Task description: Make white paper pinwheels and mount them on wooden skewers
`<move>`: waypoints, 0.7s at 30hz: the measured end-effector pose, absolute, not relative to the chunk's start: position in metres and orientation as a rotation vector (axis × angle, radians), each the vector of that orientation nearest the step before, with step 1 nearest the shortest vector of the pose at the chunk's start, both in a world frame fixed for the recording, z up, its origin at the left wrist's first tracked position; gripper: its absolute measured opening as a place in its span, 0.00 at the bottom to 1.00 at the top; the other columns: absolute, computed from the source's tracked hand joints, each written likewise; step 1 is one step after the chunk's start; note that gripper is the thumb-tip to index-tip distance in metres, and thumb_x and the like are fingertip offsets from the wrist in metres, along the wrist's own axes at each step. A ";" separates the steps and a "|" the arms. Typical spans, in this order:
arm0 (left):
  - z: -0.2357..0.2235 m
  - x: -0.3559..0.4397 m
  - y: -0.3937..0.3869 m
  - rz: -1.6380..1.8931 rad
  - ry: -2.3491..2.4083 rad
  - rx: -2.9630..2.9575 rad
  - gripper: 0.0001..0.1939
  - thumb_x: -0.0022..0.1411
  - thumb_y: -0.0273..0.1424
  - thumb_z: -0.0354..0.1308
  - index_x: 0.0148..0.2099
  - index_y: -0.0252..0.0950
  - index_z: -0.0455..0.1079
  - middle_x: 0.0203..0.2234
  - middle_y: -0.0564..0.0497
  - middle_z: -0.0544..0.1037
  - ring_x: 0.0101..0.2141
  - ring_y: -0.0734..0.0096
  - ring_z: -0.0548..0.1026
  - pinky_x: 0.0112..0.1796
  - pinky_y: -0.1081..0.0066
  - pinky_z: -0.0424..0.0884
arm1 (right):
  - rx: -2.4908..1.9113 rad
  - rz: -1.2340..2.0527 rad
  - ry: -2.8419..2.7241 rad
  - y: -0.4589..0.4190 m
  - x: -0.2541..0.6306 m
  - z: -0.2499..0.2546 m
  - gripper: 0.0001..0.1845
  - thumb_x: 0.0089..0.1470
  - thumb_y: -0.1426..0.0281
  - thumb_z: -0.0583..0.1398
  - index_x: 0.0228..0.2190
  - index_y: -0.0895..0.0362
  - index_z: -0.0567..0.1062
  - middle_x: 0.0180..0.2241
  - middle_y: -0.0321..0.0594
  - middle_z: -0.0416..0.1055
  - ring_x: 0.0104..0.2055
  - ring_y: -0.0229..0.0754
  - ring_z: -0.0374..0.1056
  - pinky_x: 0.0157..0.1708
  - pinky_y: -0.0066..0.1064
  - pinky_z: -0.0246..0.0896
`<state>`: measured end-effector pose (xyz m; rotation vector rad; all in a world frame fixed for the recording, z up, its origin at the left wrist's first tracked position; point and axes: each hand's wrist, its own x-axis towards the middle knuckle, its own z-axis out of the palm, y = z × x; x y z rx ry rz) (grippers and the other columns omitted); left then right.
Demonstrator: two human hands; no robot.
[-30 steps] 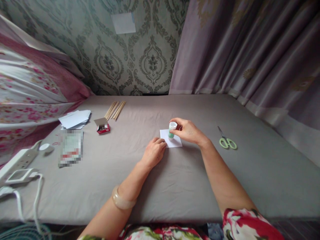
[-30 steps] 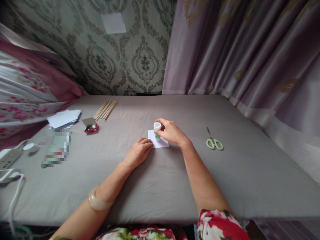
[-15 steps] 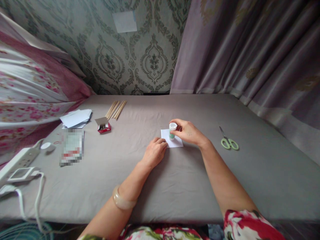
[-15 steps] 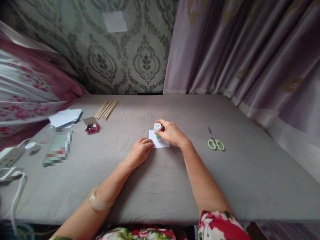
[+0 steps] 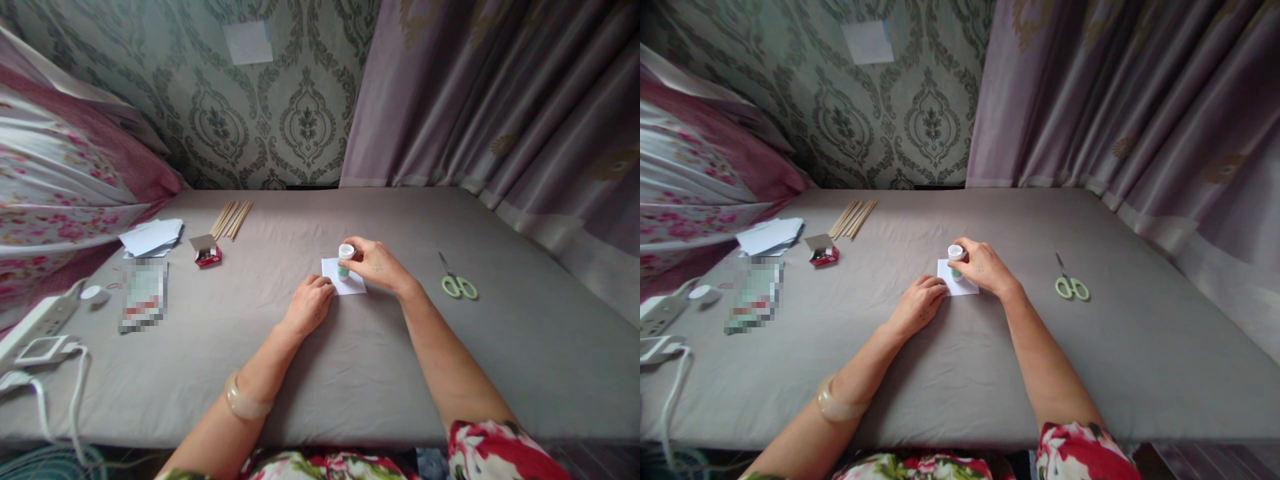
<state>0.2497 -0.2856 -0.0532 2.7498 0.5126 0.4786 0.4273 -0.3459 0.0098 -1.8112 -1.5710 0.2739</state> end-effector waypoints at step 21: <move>-0.051 0.249 -0.286 0.451 0.531 2.747 0.13 0.66 0.26 0.47 0.42 0.36 0.74 0.42 0.47 0.77 0.44 0.64 0.71 0.47 0.66 0.69 | -1.755 0.380 -1.687 -0.348 0.437 0.008 0.15 0.48 0.75 0.61 0.41 0.57 0.75 0.39 0.40 0.75 0.35 0.39 0.70 0.36 0.28 0.63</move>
